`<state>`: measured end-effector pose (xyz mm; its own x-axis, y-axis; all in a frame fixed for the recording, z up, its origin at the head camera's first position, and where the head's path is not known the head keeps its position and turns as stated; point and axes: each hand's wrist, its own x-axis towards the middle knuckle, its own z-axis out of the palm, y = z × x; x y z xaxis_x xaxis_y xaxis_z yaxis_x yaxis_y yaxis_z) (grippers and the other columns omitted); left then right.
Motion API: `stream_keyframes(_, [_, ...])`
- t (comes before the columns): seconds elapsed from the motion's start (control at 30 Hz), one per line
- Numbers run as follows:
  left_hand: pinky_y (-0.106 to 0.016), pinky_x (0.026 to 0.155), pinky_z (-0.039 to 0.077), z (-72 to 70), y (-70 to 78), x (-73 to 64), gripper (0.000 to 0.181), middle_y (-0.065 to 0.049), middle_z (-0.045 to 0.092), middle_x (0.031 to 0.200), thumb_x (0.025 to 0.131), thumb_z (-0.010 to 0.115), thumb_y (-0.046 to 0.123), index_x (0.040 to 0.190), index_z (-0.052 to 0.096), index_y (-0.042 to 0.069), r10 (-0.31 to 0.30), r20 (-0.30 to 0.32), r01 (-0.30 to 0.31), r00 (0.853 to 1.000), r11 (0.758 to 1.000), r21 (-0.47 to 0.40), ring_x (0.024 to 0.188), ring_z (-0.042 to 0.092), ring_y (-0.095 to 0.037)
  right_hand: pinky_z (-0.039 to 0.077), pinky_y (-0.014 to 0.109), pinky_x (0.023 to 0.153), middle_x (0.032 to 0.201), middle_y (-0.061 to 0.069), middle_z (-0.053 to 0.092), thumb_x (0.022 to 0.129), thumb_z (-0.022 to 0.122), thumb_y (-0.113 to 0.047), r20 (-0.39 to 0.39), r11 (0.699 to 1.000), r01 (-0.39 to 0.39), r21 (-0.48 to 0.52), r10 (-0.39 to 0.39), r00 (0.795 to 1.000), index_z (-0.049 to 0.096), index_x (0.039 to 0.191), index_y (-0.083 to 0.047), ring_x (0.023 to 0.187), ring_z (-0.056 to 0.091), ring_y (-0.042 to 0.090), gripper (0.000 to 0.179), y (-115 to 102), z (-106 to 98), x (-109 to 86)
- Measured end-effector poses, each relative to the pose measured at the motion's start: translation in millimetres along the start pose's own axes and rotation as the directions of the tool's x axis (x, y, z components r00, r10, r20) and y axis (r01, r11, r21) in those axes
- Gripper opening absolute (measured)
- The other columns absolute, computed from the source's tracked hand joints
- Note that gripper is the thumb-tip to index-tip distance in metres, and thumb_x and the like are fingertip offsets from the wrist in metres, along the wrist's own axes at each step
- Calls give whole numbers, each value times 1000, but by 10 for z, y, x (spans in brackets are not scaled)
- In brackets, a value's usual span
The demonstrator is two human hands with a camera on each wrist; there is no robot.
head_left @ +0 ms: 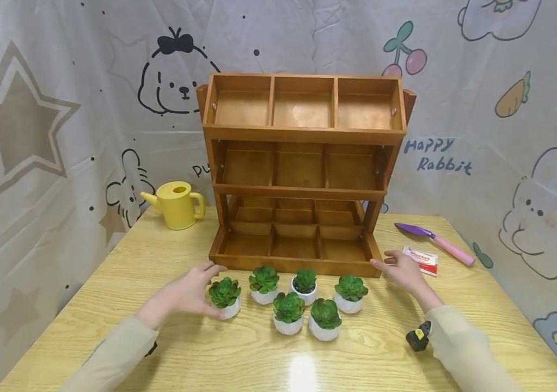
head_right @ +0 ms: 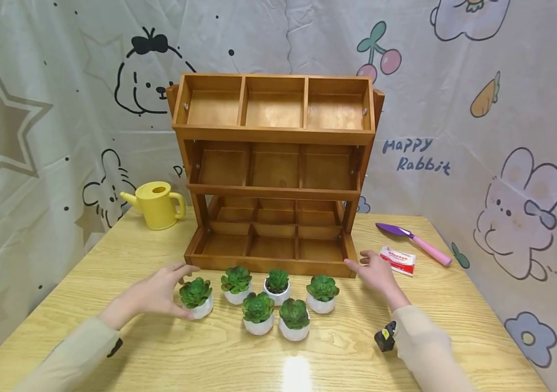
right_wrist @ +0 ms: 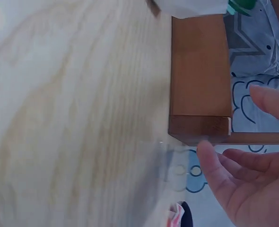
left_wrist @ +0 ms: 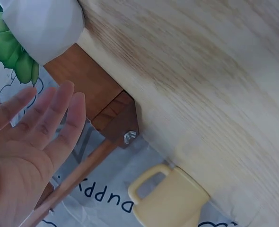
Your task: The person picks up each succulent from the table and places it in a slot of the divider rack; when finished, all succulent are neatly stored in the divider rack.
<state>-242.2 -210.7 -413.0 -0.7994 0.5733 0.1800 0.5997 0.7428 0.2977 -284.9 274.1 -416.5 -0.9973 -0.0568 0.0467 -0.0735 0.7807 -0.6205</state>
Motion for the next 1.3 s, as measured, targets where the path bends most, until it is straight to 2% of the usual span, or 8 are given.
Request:
stream_keyframes(0.1, [-42, 80, 54, 17, -7, 8, 91, -13, 57, 105, 57, 87, 53, 122, 54, -2, 11, 1, -11, 1000, 1000, 6, 92, 60, -24, 45, 54, 94, 126, 38, 52, 93, 58, -41, 4, 1000, 5, -16, -5, 1000, 40, 133, 18, 114, 55, 48, 74, 14, 51, 33])
stream_keyframes(0.27, [-37, 79, 55, 60, -8, 19, 81, -5, 55, 99, 57, 87, 51, 113, 55, 3, 8, 22, -7, 1000, 1000, -11, 88, 58, -16, 44, 55, 97, 132, 38, 47, 92, 58, -46, 31, 999, -36, -3, 36, 999, 36, 137, 16, 120, 50, 49, 80, 40, 108, 68])
stream_keyframes(0.43, [-37, 80, 55, 103, -9, 35, 78, -5, 56, 100, 56, 88, 47, 111, 54, 4, -4, 36, 5, 999, 999, -33, 90, 59, -17, 43, 55, 99, 134, 38, 44, 89, 62, -49, 47, 998, -61, 24, 60, 997, 34, 137, 17, 122, 47, 50, 86, 67, 153, 88])
stream_keyframes(0.7, [-36, 79, 55, 145, -28, 60, 71, -6, 61, 99, 57, 89, 41, 107, 53, 6, 11, 25, -10, 1000, 999, -42, 89, 62, -18, 41, 55, 100, 135, 37, 45, 87, 67, -45, 44, 995, -78, 66, 76, 996, 35, 137, 15, 123, 47, 49, 85, 95, 231, 143])
stream_keyframes(0.93, [-34, 79, 55, 179, -64, 56, 68, -7, 63, 99, 59, 89, 40, 107, 54, 6, 39, 5, -38, 999, 997, -65, 89, 64, -17, 37, 59, 102, 135, 37, 43, 86, 67, -47, 48, 995, -88, 54, 85, 995, 32, 139, 15, 123, 44, 51, 89, 103, 250, 179])
stream_keyframes(1.3, [-28, 78, 55, 212, -91, 83, 67, 0, 67, 96, 59, 88, 41, 108, 56, 9, 15, 29, -13, 999, 996, -91, 85, 64, -9, 40, 57, 100, 135, 37, 44, 84, 68, -51, 50, 995, -93, 28, 91, 995, 33, 139, 14, 123, 46, 50, 91, 135, 255, 209])
